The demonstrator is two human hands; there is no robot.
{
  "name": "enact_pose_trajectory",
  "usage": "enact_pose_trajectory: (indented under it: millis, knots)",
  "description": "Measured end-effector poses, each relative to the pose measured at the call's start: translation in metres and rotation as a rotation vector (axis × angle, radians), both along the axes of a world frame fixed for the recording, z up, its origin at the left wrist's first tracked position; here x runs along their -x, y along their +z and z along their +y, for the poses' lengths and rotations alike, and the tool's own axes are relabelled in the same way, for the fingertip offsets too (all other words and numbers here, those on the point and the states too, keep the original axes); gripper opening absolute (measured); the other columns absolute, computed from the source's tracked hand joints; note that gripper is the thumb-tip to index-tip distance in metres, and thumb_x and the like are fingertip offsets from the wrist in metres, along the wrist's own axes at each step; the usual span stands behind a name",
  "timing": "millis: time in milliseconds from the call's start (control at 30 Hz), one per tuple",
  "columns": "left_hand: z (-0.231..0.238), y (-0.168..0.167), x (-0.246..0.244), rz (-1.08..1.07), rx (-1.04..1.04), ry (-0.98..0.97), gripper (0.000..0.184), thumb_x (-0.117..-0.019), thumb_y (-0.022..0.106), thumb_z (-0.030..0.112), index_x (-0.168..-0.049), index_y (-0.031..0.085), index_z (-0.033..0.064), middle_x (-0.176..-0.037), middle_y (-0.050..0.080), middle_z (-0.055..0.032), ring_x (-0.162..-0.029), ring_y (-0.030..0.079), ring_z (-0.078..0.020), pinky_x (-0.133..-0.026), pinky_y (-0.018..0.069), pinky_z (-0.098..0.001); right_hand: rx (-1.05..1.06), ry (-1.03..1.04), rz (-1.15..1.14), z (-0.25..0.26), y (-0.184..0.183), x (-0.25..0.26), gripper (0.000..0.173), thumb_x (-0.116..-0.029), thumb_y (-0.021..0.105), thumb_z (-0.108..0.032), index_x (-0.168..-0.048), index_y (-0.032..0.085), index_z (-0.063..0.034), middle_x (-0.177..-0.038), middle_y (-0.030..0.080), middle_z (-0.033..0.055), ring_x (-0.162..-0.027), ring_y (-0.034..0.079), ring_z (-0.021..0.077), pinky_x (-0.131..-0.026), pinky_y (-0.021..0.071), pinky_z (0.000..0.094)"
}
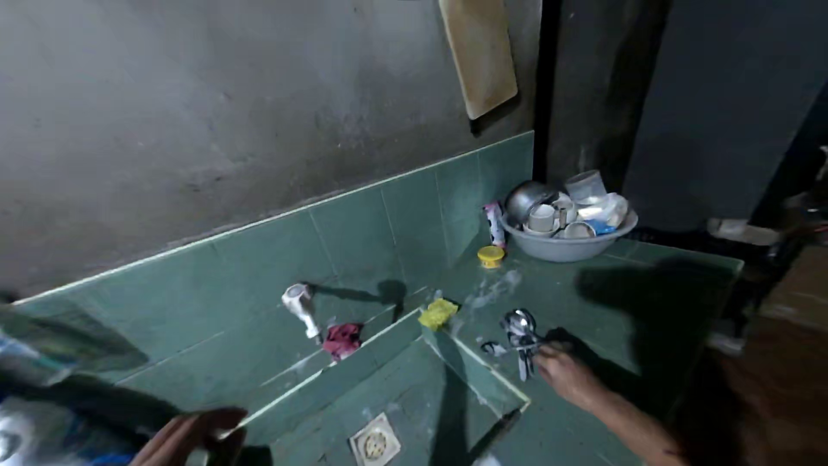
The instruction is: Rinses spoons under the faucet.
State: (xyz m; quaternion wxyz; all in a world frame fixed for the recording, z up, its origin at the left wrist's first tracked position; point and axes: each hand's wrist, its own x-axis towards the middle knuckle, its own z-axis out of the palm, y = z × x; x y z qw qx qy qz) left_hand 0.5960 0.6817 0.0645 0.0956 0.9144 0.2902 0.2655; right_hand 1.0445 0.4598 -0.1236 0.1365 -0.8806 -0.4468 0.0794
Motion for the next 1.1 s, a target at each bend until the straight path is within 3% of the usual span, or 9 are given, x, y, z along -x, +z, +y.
enact_pose_trajectory:
  millis: [100, 200, 300, 400, 567, 667, 800, 1000, 1100]
  knots:
    - [0.045, -0.002, -0.083, 0.021, -0.057, 0.043, 0.027, -0.0984, 0.061, 0.008, -0.120, 0.067, -0.0077, -0.120, 0.065, -0.0310, -0.101, 0.068, -0.0447, -0.088, 0.0549, -0.0580, 0.146, 0.101, -0.058, 0.039, -0.022, -0.028, 0.042, -0.1030, 0.056, -0.015, -0.142, 0.056, 0.0011, -0.151, 0.048, 0.0264, -0.146, 0.039, 0.0439, -0.120, 0.0279, 0.0591]
    - [0.093, -0.013, -0.131, 0.006, -0.145, 0.103, 0.032, -0.0920, 0.070, 0.006, -0.122, 0.066, -0.0049, -0.127, 0.060, -0.0322, -0.114, 0.060, -0.0521, -0.095, 0.0496, -0.0644, 0.276, -0.104, 0.013, 0.063, -0.023, -0.033, 0.092, -0.0963, 0.067, -0.043, -0.163, 0.020, -0.0002, -0.167, 0.007, 0.0327, -0.157, 0.006, 0.0474, -0.125, 0.0046, 0.0631]
    - [0.134, -0.012, -0.153, 0.127, -0.084, 0.163, 0.050, -0.0946, 0.072, 0.015, -0.138, 0.056, -0.0036, -0.148, 0.045, -0.0340, -0.137, 0.042, -0.0565, -0.109, 0.0357, -0.0705, 0.218, -0.424, 0.106, 0.070, -0.024, -0.047, 0.110, -0.0878, 0.076, -0.046, -0.161, 0.013, 0.0060, -0.160, 0.024, 0.0382, -0.150, 0.027, 0.0507, -0.120, 0.0252, 0.0611]
    - [0.168, -0.012, -0.159, 0.368, -0.033, 0.134, 0.051, -0.1046, 0.058, 0.021, -0.150, 0.047, -0.0005, -0.161, 0.029, -0.0313, -0.151, 0.025, -0.0504, -0.118, 0.0251, -0.0667, 0.258, -0.455, 0.189, 0.074, -0.016, -0.057, 0.091, -0.0892, 0.075, -0.034, -0.153, 0.030, 0.0126, -0.154, 0.040, 0.0328, -0.145, 0.039, 0.0441, -0.117, 0.0339, 0.0579]
    - [0.192, -0.007, -0.164, 0.415, -0.162, 0.048, 0.038, -0.1050, 0.056, 0.016, -0.136, 0.058, -0.0055, -0.135, 0.057, -0.0332, -0.128, 0.051, -0.0552, -0.107, 0.0420, -0.0624, 0.243, -0.456, 0.443, 0.080, -0.014, -0.078, 0.056, -0.0921, 0.074, -0.021, -0.133, 0.054, 0.0125, -0.136, 0.057, 0.0331, -0.129, 0.056, 0.0449, -0.107, 0.0435, 0.0588]
    - [0.181, -0.004, -0.175, 0.458, -0.128, 0.189, 0.042, -0.1074, 0.053, 0.025, -0.130, 0.058, -0.0102, -0.126, 0.059, -0.0355, -0.123, 0.055, -0.0538, -0.103, 0.0459, -0.0605, -0.083, -0.321, 0.764, 0.080, -0.028, -0.065, 0.043, -0.0902, 0.071, -0.003, -0.129, 0.056, 0.0076, -0.106, 0.065, 0.0224, -0.086, 0.067, 0.0293, -0.079, 0.0578, 0.0458]
    - [0.167, 0.002, -0.196, 0.554, 0.003, 0.454, 0.048, -0.1099, 0.044, 0.032, -0.136, 0.056, -0.0065, -0.133, 0.056, -0.0328, -0.129, 0.054, -0.0483, -0.102, 0.0489, -0.0560, -0.465, -0.031, 1.242, 0.155, -0.020, 0.032, 0.034, -0.0909, 0.061, 0.002, -0.124, 0.052, -0.0006, -0.088, 0.069, 0.0038, -0.074, 0.070, 0.0154, -0.070, 0.0612, 0.0349]
    - [0.162, 0.008, -0.195, 0.479, 0.145, 0.561, 0.069, -0.1073, 0.035, 0.057, -0.129, 0.059, -0.0049, -0.125, 0.062, -0.0255, -0.121, 0.061, -0.0402, -0.097, 0.0519, -0.0522, -0.465, 0.082, 1.502, 0.307, -0.031, 0.189, 0.010, -0.1023, 0.055, -0.008, -0.106, 0.059, 0.0003, -0.072, 0.064, 0.0005, -0.061, 0.062, 0.0082, -0.060, 0.0545, 0.0256]
    - [0.160, -0.001, -0.164, 0.178, 0.309, 0.536, 0.060, -0.1095, 0.035, 0.051, -0.122, 0.063, -0.0010, -0.106, 0.070, -0.0213, -0.102, 0.069, -0.0369, -0.090, 0.0536, -0.0554, -0.510, 0.023, 1.640, 0.353, -0.030, 0.233, 0.022, -0.1101, 0.047, -0.021, -0.104, 0.054, -0.0008, -0.060, 0.051, -0.0031, -0.049, 0.051, 0.0050, -0.050, 0.0481, 0.0209]
